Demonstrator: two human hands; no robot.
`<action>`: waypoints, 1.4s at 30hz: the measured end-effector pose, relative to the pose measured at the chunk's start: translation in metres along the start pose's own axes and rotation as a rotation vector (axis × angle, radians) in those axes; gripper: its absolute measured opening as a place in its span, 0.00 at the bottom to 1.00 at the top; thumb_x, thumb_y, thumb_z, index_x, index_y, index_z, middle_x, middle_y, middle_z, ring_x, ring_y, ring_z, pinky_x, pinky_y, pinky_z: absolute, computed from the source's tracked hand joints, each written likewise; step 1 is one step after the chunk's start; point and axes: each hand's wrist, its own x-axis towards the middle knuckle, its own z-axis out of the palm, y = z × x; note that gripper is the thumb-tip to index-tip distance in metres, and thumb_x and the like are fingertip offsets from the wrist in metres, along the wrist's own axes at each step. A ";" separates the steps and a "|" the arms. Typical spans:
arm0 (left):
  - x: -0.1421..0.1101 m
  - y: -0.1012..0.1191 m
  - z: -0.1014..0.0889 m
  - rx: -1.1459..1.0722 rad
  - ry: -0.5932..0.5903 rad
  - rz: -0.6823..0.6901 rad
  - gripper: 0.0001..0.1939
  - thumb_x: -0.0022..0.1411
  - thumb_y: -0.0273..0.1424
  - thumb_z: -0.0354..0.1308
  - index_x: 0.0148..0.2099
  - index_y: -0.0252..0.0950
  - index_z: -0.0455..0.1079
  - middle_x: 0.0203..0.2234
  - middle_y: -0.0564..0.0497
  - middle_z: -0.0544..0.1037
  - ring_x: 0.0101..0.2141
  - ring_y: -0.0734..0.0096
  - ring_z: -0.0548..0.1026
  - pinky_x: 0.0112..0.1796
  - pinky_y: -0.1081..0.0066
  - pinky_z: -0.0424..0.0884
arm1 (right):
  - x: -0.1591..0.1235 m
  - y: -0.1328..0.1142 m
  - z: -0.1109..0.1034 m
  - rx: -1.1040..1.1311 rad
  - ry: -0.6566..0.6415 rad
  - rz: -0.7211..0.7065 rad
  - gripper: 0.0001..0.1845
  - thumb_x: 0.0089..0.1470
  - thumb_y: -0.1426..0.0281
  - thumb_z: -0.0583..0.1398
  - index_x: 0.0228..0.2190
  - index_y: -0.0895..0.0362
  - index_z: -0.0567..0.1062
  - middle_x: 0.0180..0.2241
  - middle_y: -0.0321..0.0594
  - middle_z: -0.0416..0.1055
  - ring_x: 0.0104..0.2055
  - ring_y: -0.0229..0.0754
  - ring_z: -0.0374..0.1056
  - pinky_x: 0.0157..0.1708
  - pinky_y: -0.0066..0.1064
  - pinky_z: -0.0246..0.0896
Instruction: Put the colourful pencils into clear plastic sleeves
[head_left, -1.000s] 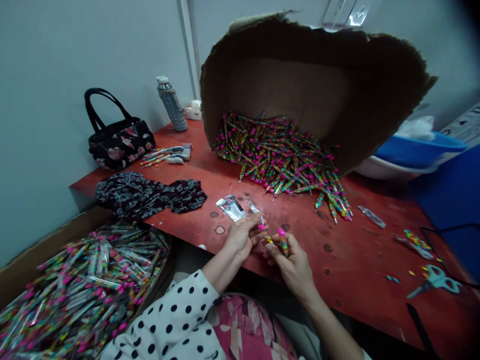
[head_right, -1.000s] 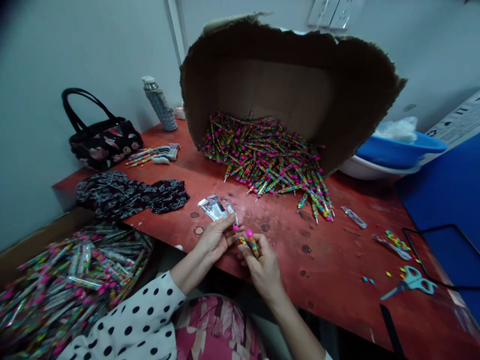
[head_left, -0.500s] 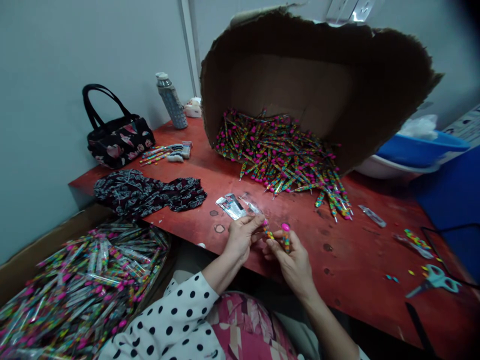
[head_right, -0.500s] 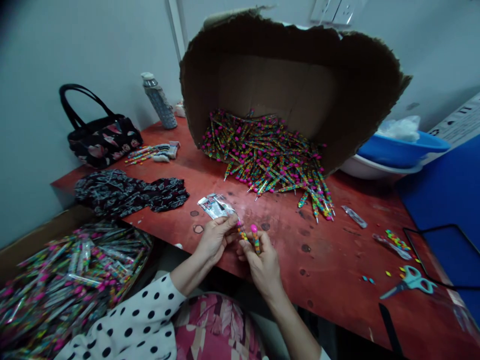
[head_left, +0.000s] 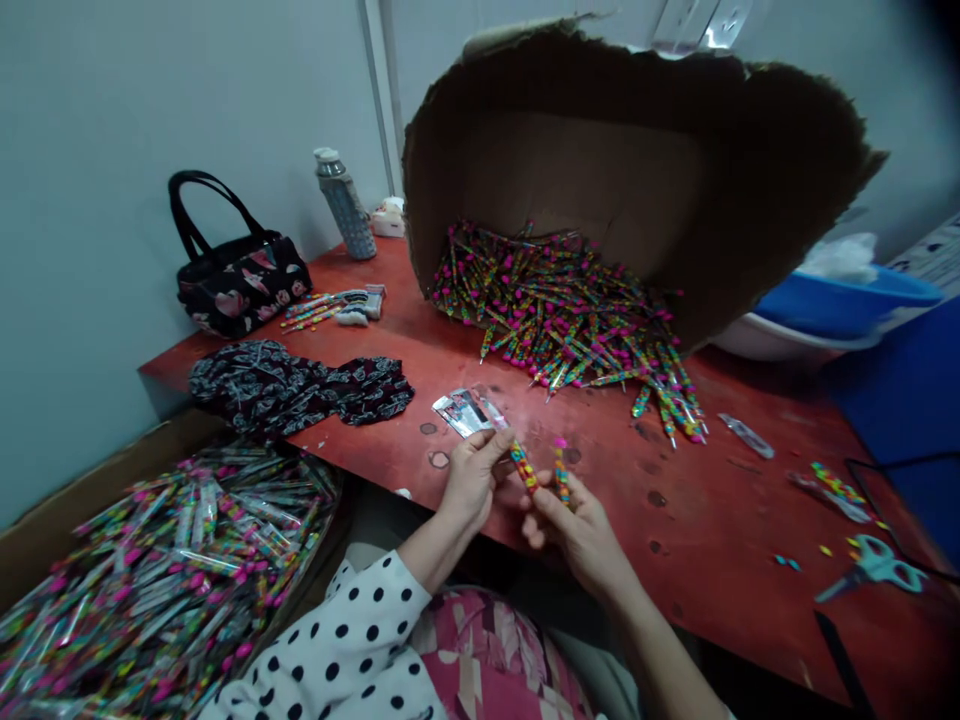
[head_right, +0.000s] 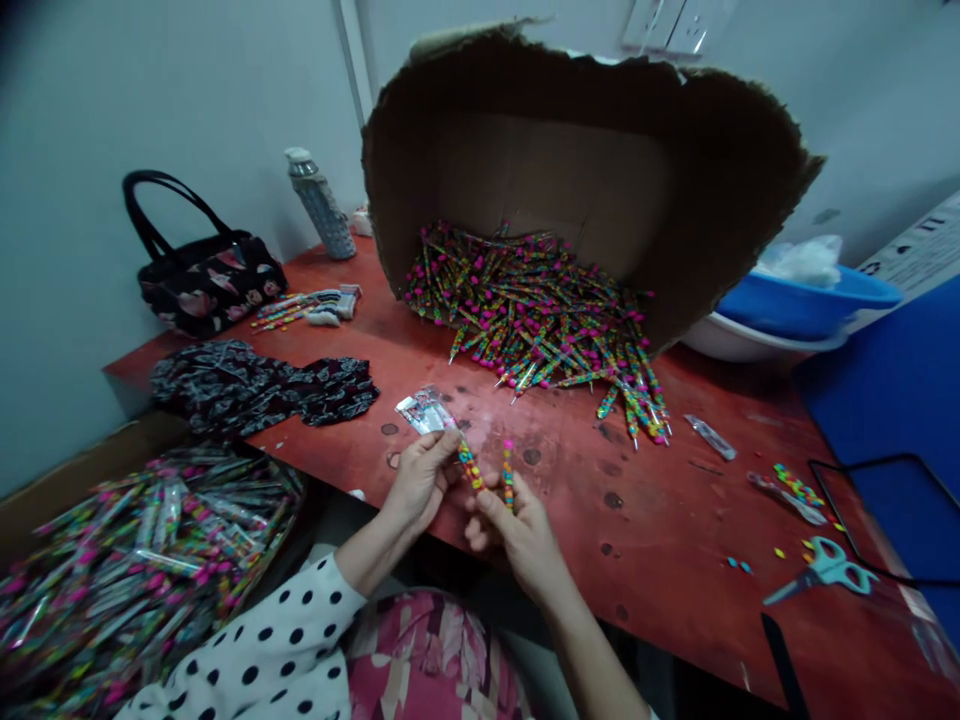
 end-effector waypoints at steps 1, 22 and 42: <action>-0.001 0.000 0.000 -0.005 0.003 0.011 0.12 0.44 0.32 0.65 0.28 0.31 0.67 0.20 0.56 0.71 0.21 0.81 0.70 0.25 0.78 0.68 | -0.002 0.003 0.000 -0.008 0.010 -0.015 0.14 0.48 0.64 0.62 0.35 0.56 0.66 0.25 0.34 0.71 0.17 0.30 0.65 0.13 0.18 0.59; -0.045 0.066 -0.070 -0.052 0.362 0.577 0.32 0.45 0.60 0.48 0.30 0.34 0.69 0.20 0.51 0.75 0.26 0.64 0.76 0.32 0.61 0.73 | 0.035 -0.034 -0.041 -0.758 0.143 -0.221 0.16 0.54 0.56 0.51 0.30 0.56 0.66 0.17 0.33 0.67 0.16 0.35 0.62 0.16 0.25 0.56; -0.015 0.043 -0.076 0.644 0.074 0.375 0.16 0.56 0.41 0.53 0.36 0.35 0.73 0.28 0.48 0.77 0.31 0.66 0.74 0.36 0.69 0.68 | 0.161 -0.079 -0.074 -1.319 0.559 -0.142 0.18 0.45 0.60 0.57 0.35 0.59 0.69 0.34 0.48 0.71 0.39 0.53 0.67 0.36 0.39 0.58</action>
